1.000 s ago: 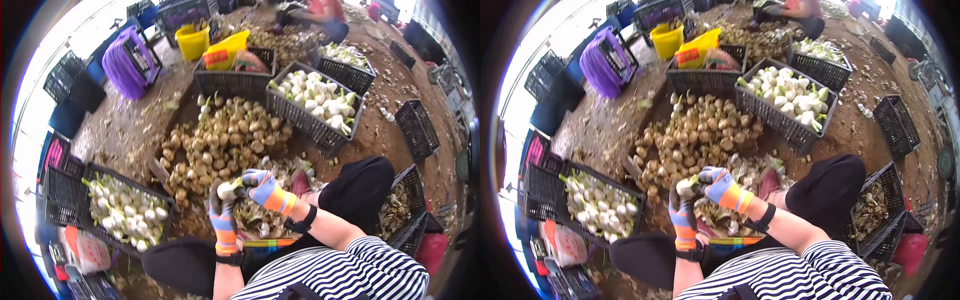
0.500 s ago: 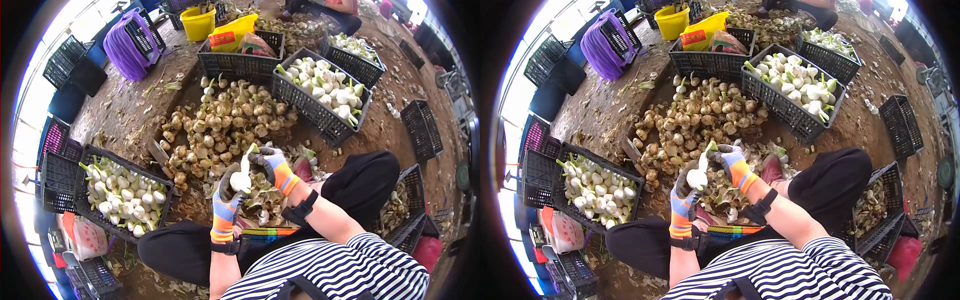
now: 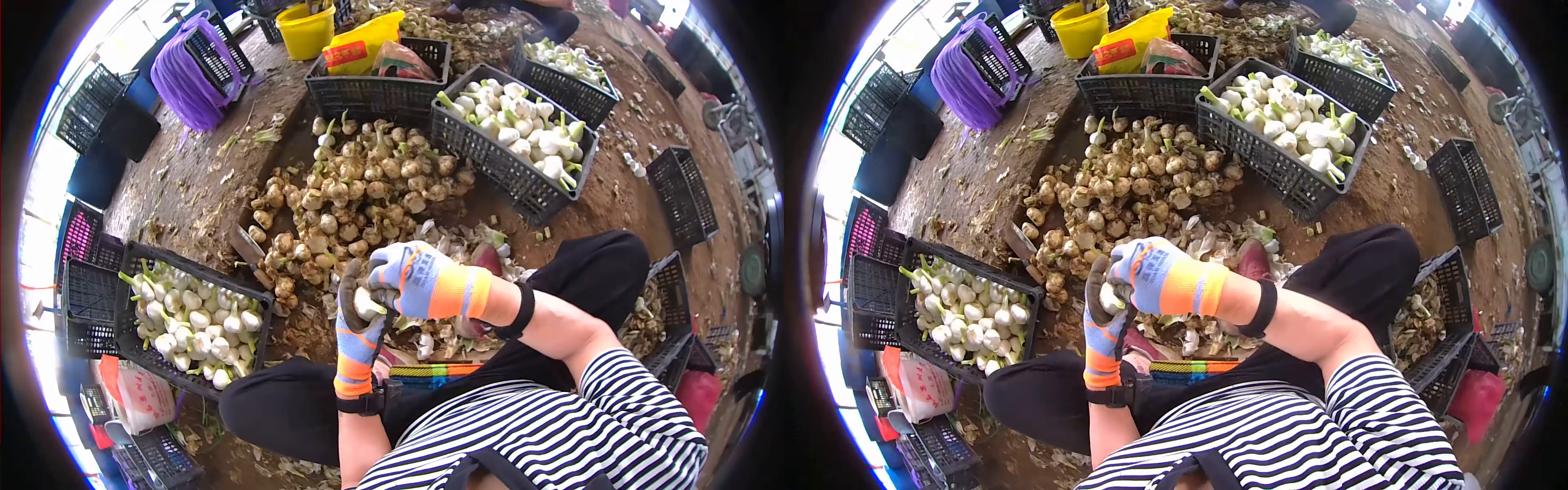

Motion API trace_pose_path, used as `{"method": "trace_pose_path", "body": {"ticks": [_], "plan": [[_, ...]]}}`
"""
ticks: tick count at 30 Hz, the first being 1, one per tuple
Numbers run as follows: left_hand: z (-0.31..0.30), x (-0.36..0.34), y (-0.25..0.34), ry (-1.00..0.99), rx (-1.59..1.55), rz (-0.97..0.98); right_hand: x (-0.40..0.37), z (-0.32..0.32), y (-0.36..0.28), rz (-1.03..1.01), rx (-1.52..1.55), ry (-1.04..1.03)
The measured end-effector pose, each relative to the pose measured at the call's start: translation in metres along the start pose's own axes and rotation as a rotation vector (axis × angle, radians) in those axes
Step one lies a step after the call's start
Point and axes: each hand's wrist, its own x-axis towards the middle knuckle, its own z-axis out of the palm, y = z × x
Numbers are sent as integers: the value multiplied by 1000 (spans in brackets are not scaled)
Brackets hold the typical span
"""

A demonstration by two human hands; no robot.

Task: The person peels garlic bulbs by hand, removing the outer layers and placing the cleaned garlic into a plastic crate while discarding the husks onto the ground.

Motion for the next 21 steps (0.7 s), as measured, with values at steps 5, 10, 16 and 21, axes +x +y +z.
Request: {"method": "trace_pose_path", "body": {"ticks": [5,10,16,21], "plan": [[-2,-7,-3,-19,-100,-49,5,1,-9,-105,-263,-100],[-2,-7,-9,147,-273,-87,10,10,5,-53,-115,23],[4,0,-19,447,-447,-28,1,48,3,46,385,395],[-5,4,-33,689,-365,-127,14,74,74,396,729,527]]}}
